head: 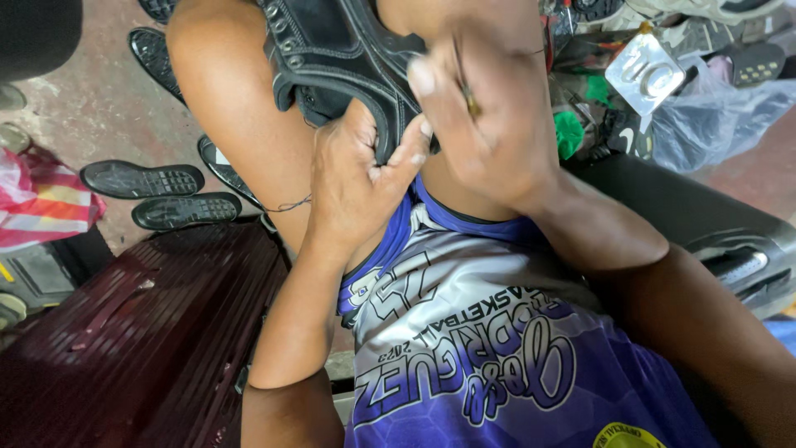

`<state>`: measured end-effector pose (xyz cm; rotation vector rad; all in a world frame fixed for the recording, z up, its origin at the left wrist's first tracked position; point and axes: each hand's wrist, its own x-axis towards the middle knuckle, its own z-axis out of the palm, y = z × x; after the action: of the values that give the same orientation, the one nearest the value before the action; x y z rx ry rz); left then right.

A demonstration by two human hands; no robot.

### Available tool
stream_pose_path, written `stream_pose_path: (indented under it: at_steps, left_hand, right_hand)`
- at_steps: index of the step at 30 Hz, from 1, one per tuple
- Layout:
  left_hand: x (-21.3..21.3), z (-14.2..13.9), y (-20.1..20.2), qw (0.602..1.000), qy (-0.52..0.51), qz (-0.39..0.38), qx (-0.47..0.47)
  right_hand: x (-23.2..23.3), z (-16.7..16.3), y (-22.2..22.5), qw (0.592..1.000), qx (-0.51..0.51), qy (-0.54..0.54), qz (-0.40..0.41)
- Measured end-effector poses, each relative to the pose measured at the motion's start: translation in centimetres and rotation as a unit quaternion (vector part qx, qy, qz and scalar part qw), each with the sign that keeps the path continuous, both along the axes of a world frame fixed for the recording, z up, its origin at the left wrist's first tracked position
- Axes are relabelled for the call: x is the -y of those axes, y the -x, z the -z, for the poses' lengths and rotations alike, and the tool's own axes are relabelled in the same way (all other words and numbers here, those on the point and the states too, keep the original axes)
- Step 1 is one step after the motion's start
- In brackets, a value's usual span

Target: The person sews a black shoe using a needle and thread. They repeatedly pass the needle through the shoe's upper and pull the thread tight to secure the seam. The shoe is held between the legs while seated on the floor.

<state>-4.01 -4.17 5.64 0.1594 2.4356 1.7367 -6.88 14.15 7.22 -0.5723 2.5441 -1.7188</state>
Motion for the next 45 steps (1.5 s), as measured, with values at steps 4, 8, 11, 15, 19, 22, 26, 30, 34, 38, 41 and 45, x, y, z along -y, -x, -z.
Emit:
stream_pose_path:
  at_steps: [4, 8, 11, 15, 19, 22, 26, 30, 34, 38, 41, 45]
  left_hand:
    - [-0.6, -0.2, 0.8, 0.999, -0.022, -0.011, -0.03]
    - [0.0, -2.2, 2.0, 0.991, 0.128, -0.003, 0.043]
    - [2.7, -3.6, 3.1, 0.993, 0.087, 0.079, -0.019]
    - [5.8, -4.0, 1.4, 0.984, 0.08, 0.148, -0.066]
    - [6.2, -2.3, 0.3, 0.983, 0.139, 0.098, -0.074]
    - [5.7, -1.1, 0.0, 0.991, 0.095, 0.08, -0.051]
    - [6.6, -0.2, -1.5, 0.998, 0.033, 0.037, -0.032]
    - [11.5, 0.5, -4.2, 0.965, -0.179, -0.19, 0.03]
    - [17.9, 0.1, -6.0, 0.905, 0.111, -0.394, 0.115]
    - [15.8, -0.8, -7.7, 0.821, 0.455, -0.29, -0.187]
    - [9.5, -1.0, -7.8, 0.938, 0.22, -0.217, -0.158]
    - [3.6, -1.3, -5.2, 0.99, 0.093, -0.035, -0.096]
  right_hand:
    - [0.0, 0.4, 2.3, 0.996, 0.067, 0.058, 0.018]
    - [-0.5, -0.2, 3.1, 0.948, 0.214, 0.234, -0.033]
    - [-1.5, -1.0, 2.2, 0.919, 0.245, 0.298, -0.081]
    - [-2.7, -0.5, -0.4, 0.901, 0.249, 0.34, -0.1]
    - [-3.2, 1.4, -2.4, 0.905, 0.218, 0.349, -0.105]
    - [-3.0, 2.3, -3.4, 0.874, 0.287, 0.392, -0.034]
    - [-3.9, 3.2, -3.1, 0.863, 0.296, 0.409, 0.001]
    - [-6.1, 4.1, -2.4, 0.971, 0.086, 0.222, 0.005]
    - [-8.6, 3.8, -2.4, 0.982, -0.089, -0.136, 0.097]
    - [-8.7, 1.9, -3.4, 0.985, 0.091, -0.034, 0.142]
    - [-6.6, 0.6, -5.4, 0.992, 0.1, -0.065, 0.052]
    - [-3.4, 0.5, -7.0, 0.991, 0.063, -0.108, -0.044]
